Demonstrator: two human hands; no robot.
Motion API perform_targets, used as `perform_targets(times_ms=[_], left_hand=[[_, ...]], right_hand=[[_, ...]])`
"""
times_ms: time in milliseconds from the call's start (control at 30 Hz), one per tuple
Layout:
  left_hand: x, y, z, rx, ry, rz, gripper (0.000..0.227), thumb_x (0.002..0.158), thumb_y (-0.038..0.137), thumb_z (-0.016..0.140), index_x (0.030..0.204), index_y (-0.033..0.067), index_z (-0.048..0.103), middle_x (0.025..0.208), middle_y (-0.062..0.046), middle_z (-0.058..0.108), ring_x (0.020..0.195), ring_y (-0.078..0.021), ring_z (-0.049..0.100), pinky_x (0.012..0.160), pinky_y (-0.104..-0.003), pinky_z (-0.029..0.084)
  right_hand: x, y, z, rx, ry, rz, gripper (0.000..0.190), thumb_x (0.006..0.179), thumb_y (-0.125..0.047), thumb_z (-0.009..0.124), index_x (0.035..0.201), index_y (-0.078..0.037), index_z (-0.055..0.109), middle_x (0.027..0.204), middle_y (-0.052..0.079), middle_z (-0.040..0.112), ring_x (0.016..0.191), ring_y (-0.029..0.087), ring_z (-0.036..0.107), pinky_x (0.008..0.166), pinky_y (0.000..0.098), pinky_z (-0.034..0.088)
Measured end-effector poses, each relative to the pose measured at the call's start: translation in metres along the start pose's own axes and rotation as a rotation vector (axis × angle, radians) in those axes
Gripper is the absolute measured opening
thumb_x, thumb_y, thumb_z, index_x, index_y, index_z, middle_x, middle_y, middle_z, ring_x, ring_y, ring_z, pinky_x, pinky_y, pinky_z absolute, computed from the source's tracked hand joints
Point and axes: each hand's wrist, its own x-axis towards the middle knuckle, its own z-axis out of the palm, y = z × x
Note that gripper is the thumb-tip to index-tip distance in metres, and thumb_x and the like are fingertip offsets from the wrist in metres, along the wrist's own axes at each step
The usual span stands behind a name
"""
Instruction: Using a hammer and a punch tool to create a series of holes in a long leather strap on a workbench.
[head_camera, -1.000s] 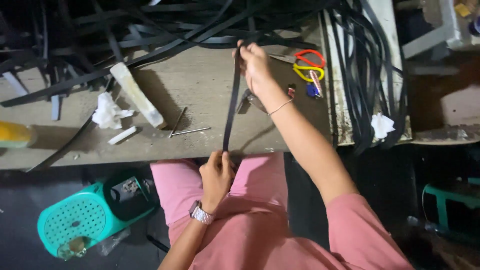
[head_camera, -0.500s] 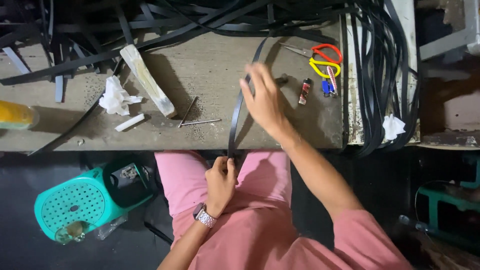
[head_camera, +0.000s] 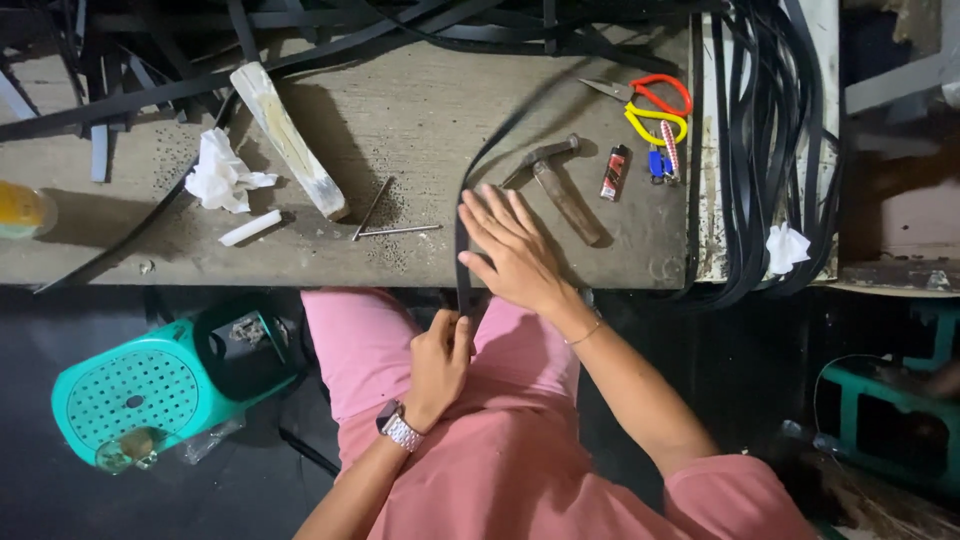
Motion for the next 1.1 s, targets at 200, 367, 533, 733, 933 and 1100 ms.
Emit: perform_targets(times_ms=[200,367,533,733,933,1100], left_hand=[[-0.005,0.002,-0.003,-0.111,0.031,-0.024,0.021,0.106,0.022,0.052,0.098,0.0095,0.068,0.057,-0.016,0.065,0.056,-0.0328,0.065,0.055,-0.041,0.048],[-0.011,0.028,-0.015,-0.268,0.035,0.067,0.023,0.104,0.017,0.05,0.101,0.0112,0.072,0.05,-0.005,0.066,0.048,-0.0227,0.062,0.054,-0.036,0.052],[-0.022,0.044,-0.026,-0.201,0.009,0.287,0.021,0.106,0.016,0.048,0.109,0.0057,0.067,0.062,-0.003,0.063,0.054,-0.0191,0.059,0.056,-0.033,0.048],[-0.028,0.059,-0.044,-0.125,-0.034,0.513,0.023,0.107,0.017,0.044,0.101,0.0038,0.062,0.071,-0.002,0.058,0.057,-0.0184,0.053,0.058,-0.033,0.042],[-0.031,0.047,-0.045,-0.099,0.042,0.542,0.024,0.106,0.018,0.044,0.092,0.0069,0.059,0.067,0.001,0.054,0.055,-0.0175,0.047,0.056,-0.032,0.039],[-0.023,0.034,-0.036,-0.065,-0.006,0.444,0.027,0.107,0.022,0.045,0.111,0.0062,0.067,0.07,0.002,0.063,0.057,-0.0161,0.059,0.058,-0.033,0.046]], right_hand=[[0.008,0.001,0.01,0.085,-0.047,-0.057,0.063,0.101,-0.041,0.063,0.152,-0.007,0.051,0.158,0.015,0.048,0.152,0.033,0.035,0.126,0.0563,0.014],[-0.001,-0.001,0.017,0.53,0.207,0.286,0.05,0.101,-0.025,0.065,0.145,-0.003,0.056,0.153,0.02,0.051,0.141,0.037,0.049,0.118,0.0508,0.04],[0.038,0.026,-0.046,1.222,0.362,0.743,0.048,0.102,-0.027,0.055,0.139,0.003,0.048,0.133,0.031,0.059,0.102,0.036,0.073,0.091,0.0429,0.064],[0.08,0.073,-0.069,1.335,0.301,1.19,0.07,0.095,-0.043,0.057,0.142,0.007,0.042,0.089,0.02,0.064,0.047,0.014,0.056,0.04,0.0252,0.042],[0.1,0.114,-0.06,1.19,0.38,1.222,0.032,0.107,-0.032,0.053,0.087,-0.008,0.06,0.058,-0.001,0.048,0.04,0.007,0.035,0.036,0.0213,0.02],[0.131,0.1,-0.005,1.099,0.182,0.989,0.016,0.101,-0.022,0.06,0.103,-0.01,0.07,0.06,-0.005,0.045,0.047,0.004,0.038,0.035,0.021,0.02]])
